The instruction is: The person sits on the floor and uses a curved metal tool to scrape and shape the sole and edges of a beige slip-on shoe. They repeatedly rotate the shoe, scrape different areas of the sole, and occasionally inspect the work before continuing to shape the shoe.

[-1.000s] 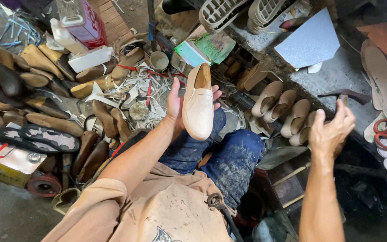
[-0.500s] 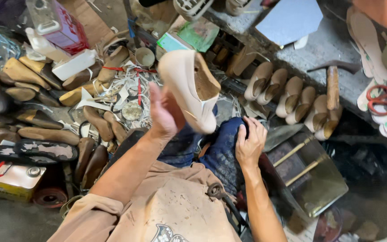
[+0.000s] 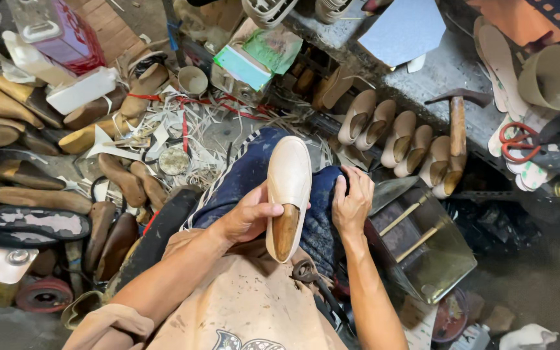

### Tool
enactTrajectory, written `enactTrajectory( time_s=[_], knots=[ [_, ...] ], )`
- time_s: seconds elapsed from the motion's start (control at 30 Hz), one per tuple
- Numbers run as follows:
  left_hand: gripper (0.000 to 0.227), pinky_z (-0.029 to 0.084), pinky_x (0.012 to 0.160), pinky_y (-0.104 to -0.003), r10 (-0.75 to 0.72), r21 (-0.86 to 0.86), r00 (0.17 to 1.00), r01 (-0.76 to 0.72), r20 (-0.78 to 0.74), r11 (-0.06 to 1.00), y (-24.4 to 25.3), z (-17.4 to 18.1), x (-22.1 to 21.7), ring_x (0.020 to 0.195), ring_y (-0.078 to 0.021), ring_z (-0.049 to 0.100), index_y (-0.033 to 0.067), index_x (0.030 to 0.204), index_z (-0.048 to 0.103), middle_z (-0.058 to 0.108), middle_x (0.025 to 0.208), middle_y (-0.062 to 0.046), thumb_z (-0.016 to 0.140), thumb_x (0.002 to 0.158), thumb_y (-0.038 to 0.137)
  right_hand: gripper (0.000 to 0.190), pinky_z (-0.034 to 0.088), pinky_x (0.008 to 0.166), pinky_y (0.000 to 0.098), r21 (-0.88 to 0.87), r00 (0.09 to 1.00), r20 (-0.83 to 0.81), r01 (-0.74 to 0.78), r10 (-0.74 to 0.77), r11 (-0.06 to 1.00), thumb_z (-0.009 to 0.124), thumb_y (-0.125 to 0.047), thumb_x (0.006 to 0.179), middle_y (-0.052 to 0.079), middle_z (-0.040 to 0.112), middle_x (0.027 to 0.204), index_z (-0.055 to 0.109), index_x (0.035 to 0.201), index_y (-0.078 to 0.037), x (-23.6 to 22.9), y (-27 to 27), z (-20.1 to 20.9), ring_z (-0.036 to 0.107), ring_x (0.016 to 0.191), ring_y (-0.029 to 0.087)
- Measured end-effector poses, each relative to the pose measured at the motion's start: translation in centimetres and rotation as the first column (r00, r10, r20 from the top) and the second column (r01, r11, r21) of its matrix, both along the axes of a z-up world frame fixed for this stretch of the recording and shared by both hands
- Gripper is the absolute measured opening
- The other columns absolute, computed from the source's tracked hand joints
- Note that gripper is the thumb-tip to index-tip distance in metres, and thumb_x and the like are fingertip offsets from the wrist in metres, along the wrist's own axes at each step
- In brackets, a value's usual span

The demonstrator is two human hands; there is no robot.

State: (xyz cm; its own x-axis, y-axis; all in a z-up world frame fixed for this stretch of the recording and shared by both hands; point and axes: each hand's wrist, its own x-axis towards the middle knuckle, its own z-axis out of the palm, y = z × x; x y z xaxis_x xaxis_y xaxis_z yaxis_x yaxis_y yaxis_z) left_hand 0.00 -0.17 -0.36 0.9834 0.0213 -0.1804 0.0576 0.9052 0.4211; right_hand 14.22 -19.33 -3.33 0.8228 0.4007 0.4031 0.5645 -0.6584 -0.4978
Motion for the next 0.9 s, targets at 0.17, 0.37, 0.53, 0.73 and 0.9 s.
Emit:
enactTrajectory(
  time_s=[0.17, 0.37, 0.53, 0.73, 0.9],
  knots=[
    [0.08, 0.062, 0.086, -0.042, -0.053, 0.028, 0.998, 0.052, 0.025, 0.998, 0.4, 0.0, -0.2, 0.107, -0.0252, 0.071, 0.0067, 0.149, 0.046, 0.068, 0.123, -0.014, 0.076, 0.074, 0.008, 0.024, 0.048, 0.1, 0.0463, 0.01, 1.0, 0.018, 0.002, -0.002, 1.0, 0.059, -0.021, 0.105, 0.012, 0.068, 0.113, 0.072, 0.122, -0.011, -0.3, 0.1, 0.5, 0.064, 0.112, 0.034],
    [0.081, 0.062, 0.085, -0.042, -0.061, 0.02, 0.997, 0.061, 0.037, 0.998, 0.8, 0.7, -0.4, 0.108, -0.0252, 0.07, 0.007, 0.149, 0.046, 0.067, 0.124, -0.014, 0.077, 0.074, 0.01, 0.023, 0.049, 0.1, 0.0431, 0.069, 0.998, 0.013, -0.056, 0.056, 0.996, 0.064, -0.012, 0.1, 0.008, 0.07, 0.114, 0.073, 0.121, -0.013, -2.8, 1.8, 4.1, 0.066, 0.112, 0.029],
    [0.086, 0.06, 0.089, -0.047, -0.108, 0.016, 0.993, 0.108, 0.037, 0.994, 1.0, -0.6, -0.7, 0.112, -0.0281, 0.068, 0.0073, 0.153, 0.042, 0.065, 0.13, -0.015, 0.076, 0.074, 0.008, 0.026, 0.053, 0.096, 0.044, 0.308, 0.955, -0.252, -0.078, 0.16, 0.948, 0.063, -0.004, 0.098, 0.013, 0.074, 0.11, 0.073, 0.122, -0.008, -5.5, 4.1, 6.2, 0.071, 0.108, 0.032],
    [0.084, 0.059, 0.09, -0.047, -0.108, 0.002, 0.994, 0.108, 0.029, 0.994, 1.1, 0.4, -1.0, 0.113, -0.0274, 0.067, 0.0057, 0.153, 0.042, 0.064, 0.13, -0.015, 0.077, 0.076, 0.01, 0.03, 0.056, 0.095, 0.0382, 0.449, 0.901, -0.384, -0.011, 0.204, 0.893, 0.066, -0.001, 0.095, 0.011, 0.077, 0.108, 0.074, 0.123, -0.008, -5.6, 3.8, 6.1, 0.072, 0.105, 0.021],
    [0.108, 0.045, 0.108, -0.048, -0.307, 0.863, 0.941, 0.035, 0.142, 0.504, 5.4, 5.1, 1.4, 0.132, -0.0327, 0.057, 0.0124, 0.155, 0.041, 0.056, 0.146, -0.018, 0.096, 0.065, 0.031, 0.032, 0.052, 0.093, 0.0386, 0.78, 0.593, -0.584, 0.222, 0.554, 0.585, 0.053, -0.019, 0.096, 0.014, 0.072, 0.113, 0.071, 0.114, 0.002, -3.8, 2.3, 7.5, 0.066, 0.103, 0.023]
  ],
)
